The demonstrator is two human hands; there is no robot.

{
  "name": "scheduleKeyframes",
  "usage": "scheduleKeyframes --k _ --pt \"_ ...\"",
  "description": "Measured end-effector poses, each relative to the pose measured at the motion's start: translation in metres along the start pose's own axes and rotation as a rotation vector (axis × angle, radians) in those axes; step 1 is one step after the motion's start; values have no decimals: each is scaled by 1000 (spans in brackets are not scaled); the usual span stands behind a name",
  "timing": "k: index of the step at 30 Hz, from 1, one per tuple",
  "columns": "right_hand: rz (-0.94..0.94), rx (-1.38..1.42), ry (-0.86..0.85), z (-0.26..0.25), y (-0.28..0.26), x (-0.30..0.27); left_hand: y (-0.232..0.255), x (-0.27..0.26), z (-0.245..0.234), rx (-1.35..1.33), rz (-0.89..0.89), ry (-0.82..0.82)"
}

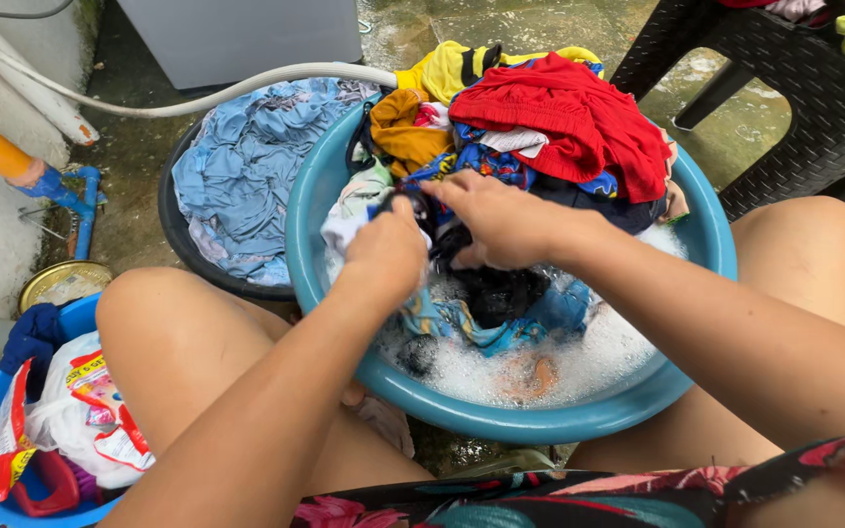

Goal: The person hand-washes various articles of clothing in a blue basin, using a brush and detergent from a packet. They fill the basin with water from a hose, scrub the clothes, and transfer items between a black basin and the blue basin.

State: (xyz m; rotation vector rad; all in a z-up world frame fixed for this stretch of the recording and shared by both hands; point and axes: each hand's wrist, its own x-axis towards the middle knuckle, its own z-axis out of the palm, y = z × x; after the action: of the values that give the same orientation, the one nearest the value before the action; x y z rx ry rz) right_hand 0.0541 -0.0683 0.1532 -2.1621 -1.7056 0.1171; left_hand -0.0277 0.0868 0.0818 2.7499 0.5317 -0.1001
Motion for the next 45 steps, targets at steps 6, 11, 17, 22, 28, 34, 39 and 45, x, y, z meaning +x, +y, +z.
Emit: scheduleKeyframes --k 6,11,17,22,28,34,39,45 --pt "355 -347 -377 31 -41 -28 3 -31 59 164 66 -476" --pt "215 -453 -412 71 -30 -18 -10 15 129 19 186 -531" --pt "286 -407 -698 45 -37 31 -21 1 9 -103 -27 -782" --pt "134 -204 -181 25 -59 95 -95 3 -105 -592 -36 -185" --pt "-165 107 76 96 -91 188 -316 2 -83 17 -465 149" --pt "-194 153 -98 174 -107 230 -424 -23 20 163 -510 -279" --pt "-109 213 -175 181 -112 234 -379 -63 -30 -44 -640 83" --pt "126 856 -182 167 -143 249 -344 -65 -130 -630 -180 243"
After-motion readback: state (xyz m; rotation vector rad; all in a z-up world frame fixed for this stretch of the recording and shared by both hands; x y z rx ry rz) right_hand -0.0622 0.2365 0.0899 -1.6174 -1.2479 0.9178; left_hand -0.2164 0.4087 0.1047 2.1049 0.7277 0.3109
